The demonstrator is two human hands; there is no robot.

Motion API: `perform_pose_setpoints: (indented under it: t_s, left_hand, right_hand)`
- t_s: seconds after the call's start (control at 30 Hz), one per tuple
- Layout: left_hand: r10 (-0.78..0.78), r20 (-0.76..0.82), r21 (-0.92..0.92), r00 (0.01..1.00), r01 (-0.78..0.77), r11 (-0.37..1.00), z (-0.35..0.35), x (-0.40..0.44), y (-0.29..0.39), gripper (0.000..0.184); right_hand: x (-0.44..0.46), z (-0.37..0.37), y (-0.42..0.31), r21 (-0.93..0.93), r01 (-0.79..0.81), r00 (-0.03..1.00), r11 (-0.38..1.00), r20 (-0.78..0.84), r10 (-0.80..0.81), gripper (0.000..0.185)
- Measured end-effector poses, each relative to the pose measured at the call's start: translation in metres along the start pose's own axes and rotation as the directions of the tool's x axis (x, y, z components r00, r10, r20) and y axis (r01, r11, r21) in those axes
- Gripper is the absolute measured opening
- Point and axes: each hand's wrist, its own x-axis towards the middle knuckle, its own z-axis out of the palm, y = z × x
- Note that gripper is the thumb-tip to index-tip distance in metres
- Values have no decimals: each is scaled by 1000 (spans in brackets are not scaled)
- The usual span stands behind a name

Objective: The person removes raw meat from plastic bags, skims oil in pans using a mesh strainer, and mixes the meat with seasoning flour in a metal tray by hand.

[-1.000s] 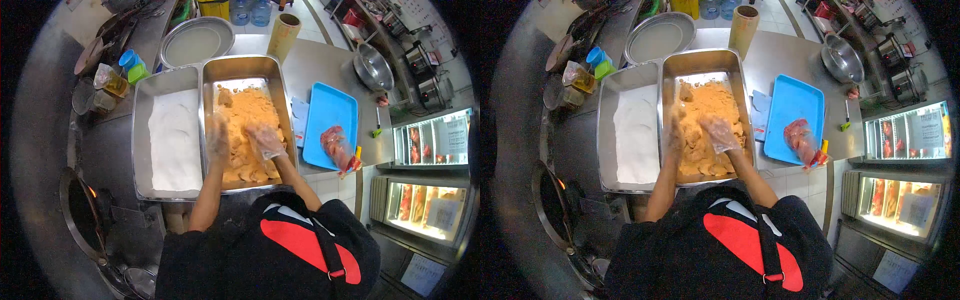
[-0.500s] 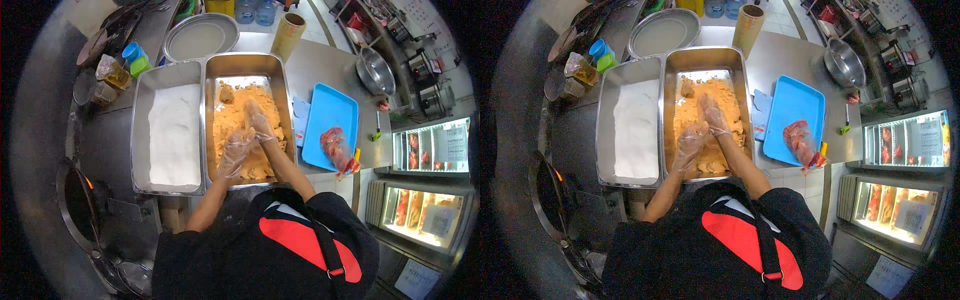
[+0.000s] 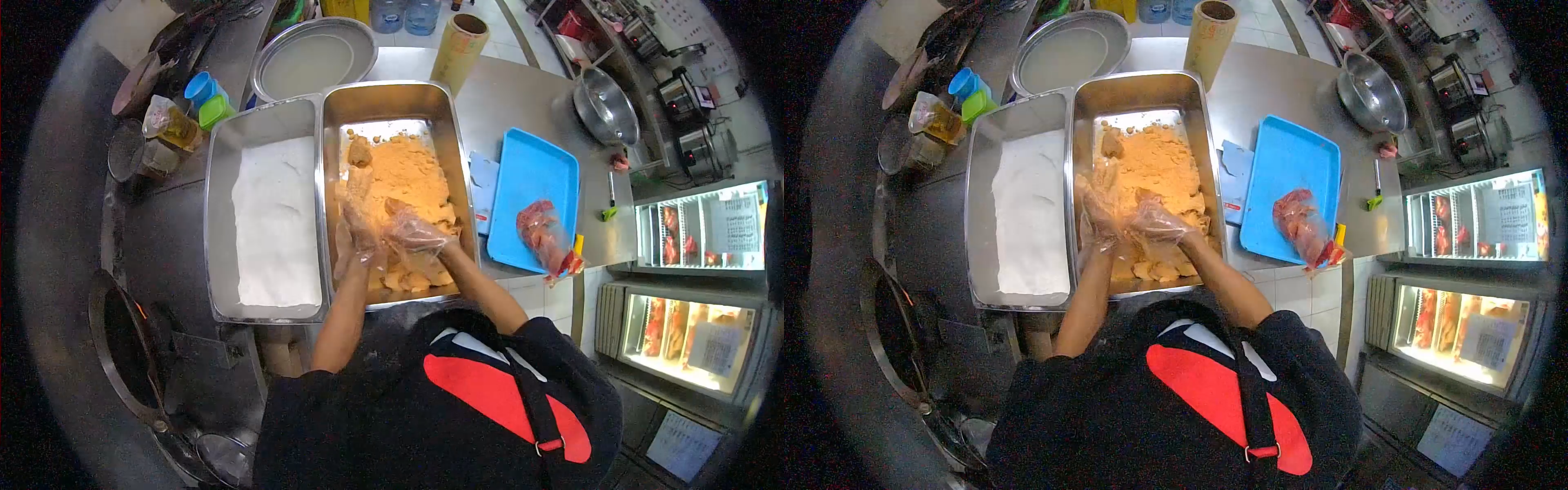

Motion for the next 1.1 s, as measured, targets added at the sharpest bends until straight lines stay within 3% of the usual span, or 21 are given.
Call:
perform_pose_setpoints:
  t_s: [0.07, 0.13, 0.2, 0.27, 0.33, 0.37, 0.4, 0.43, 0.47, 0.53, 0.57, 0.63, 0.67, 0.73, 0.8, 0.87, 0.93, 0.97, 1.0, 1.07, 1.1]
  left_hand:
    - [-97, -30, 72, 995, 99, 992, -10, -8, 0, 73]
    - [-254, -76, 184, 964, 264, 947, -14, -25, -5, 72]
    - [-426, -132, 302, 895, 446, 843, -12, -48, -5, 70]
    - [-539, -295, 366, 789, 614, 699, -3, -64, -3, 69]
    - [-512, -589, 294, 626, 756, 586, 3, -58, -1, 54]
    - [-569, -536, 146, 624, 732, 665, 5, -59, 7, 51]
    - [-623, -480, -15, 618, 704, 710, 11, -61, 18, 49]
    - [-597, -432, 108, 676, 696, 710, -11, -59, -1, 49]
    - [-534, -333, 290, 777, 623, 726, -47, -53, -33, 49]
    - [-304, -17, 698, 953, 229, 679, -131, -26, -105, 49]
    - [-196, 146, 803, 970, 0, 596, -159, -6, -135, 49]
    - [-275, 163, 755, 948, 59, 653, -139, 30, -132, 46]
    - [-311, 188, 844, 931, 8, 536, -105, 42, -100, 44]
    - [-293, 217, 872, 931, -50, 487, -77, 35, -71, 45]
    - [-165, 236, 774, 958, -82, 628, -81, 17, -57, 48]
    - [-261, 125, 715, 957, 95, 692, -83, 2, -43, 49]
    - [-558, -106, 638, 823, 487, 596, -86, -26, -28, 47]
    - [-626, -213, 485, 750, 637, 599, -55, -49, -14, 46]
    - [-694, -304, 304, 652, 757, 578, -25, -69, -6, 45]
    - [-721, -247, 261, 647, 761, 594, -20, -71, -15, 39]
    - [-728, -202, 246, 655, 753, 610, -17, -64, -17, 37]
  right_hand:
    - [13, -23, -6, -152, -21, 996, 988, -91, 8, 58]
    - [23, -54, -29, -362, -177, 963, 915, -255, 85, 63]
    - [33, -64, -8, -448, -350, 922, 823, -319, 219, 72]
    - [34, -55, 8, -431, -473, 871, 769, -363, 332, 76]
    - [19, -42, -18, -329, -546, 824, 770, -376, 424, 74]
    - [17, -42, -18, -241, -645, 758, 725, -323, 567, 62]
    - [14, -43, -17, -392, -535, 845, 749, -279, 457, 57]
    - [11, -42, -14, -532, -401, 916, 745, -213, 341, 51]
    - [11, -36, 2, -488, -330, 942, 808, -232, 244, 49]
    - [13, -23, 37, -417, -154, 964, 896, -264, 43, 43]
    - [15, -16, 59, -200, -99, 925, 975, -380, 16, 45]
    - [19, -21, 64, 64, -160, 897, 985, -406, 172, 45]
    - [25, -28, 52, 101, -315, 892, 944, -309, 331, 45]
    - [18, -39, 15, 40, -497, 838, 867, -238, 492, 45]
    - [4, -45, -15, -107, -519, 833, 848, -288, 473, 41]
    - [-8, -39, -15, -231, -509, 846, 829, -311, 433, 37]
    - [-11, -23, 48, -598, -323, 946, 733, -180, 270, 34]
    - [-23, -14, 49, -641, -187, 982, 745, -148, 119, 40]
    - [-20, -11, 44, -510, -308, 951, 803, -181, 251, 40]
    - [-21, -6, 26, -205, -549, 834, 810, -189, 518, 41]
    - [-22, 5, 65, 268, -299, 914, 916, -195, 355, 40]
